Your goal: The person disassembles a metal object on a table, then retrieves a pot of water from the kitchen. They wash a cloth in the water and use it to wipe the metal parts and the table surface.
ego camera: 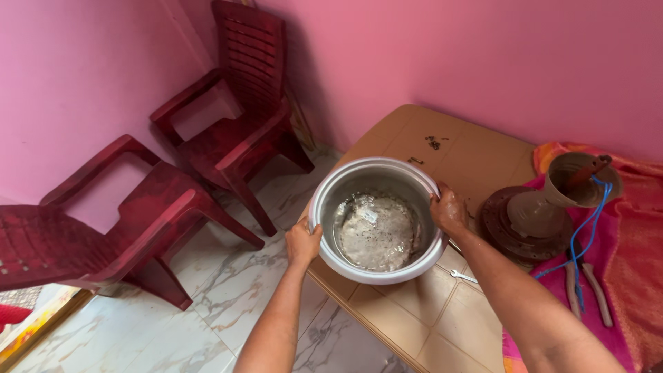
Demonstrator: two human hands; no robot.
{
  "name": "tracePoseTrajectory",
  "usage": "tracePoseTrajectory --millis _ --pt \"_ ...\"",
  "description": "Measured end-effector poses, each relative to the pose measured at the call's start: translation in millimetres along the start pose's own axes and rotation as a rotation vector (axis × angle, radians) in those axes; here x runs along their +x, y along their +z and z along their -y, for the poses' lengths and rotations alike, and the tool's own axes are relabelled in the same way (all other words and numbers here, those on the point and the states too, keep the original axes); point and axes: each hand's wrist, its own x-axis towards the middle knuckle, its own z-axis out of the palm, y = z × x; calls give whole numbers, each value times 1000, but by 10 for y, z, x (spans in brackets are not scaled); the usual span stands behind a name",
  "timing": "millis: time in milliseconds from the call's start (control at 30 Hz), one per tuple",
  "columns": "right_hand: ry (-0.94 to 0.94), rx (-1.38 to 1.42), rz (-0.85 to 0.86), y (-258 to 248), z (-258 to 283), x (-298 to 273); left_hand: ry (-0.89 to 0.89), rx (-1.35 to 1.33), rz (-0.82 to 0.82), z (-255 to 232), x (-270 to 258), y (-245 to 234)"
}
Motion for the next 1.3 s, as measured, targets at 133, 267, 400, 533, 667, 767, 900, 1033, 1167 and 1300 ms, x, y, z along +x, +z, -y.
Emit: tracePoseTrajectory --millis 133,267,400,533,667,767,900,1033,1167,1300 --pt "36 -90 32 27 -13 -33 48 41 -114 9 -44 135" --pt "95 -164 38 136 -85 -63 178 166 -197 27 -37 186" --pt "1 -177 3 240 -228 -40 77 292 -109 -45 -37 171" --pt "-211 -209 -83 129 -190 -2 240 443 -218 -210 -43 58" --pt "-437 29 -286 -348 137 -198 424 329 -259 -628 -196 91" --pt "-495 112 -312 -1053 276 -376 573 9 -151 -1180 -417 255" --pt "-573 180 -476 -2006 149 -612 826 -323 -53 -2055 -1036 618" --pt "-524 133 -656 -2814 -514 -857 944 -441 98 -2770 -1827 945" --pt "-320 53 -712 -3392 -1741 -1160 1002 -523 239 -3241 -2645 1354" --pt "-48 -69 -596 -3687 -3185 -1628 1010 -380 343 -3517 -3348 1808"
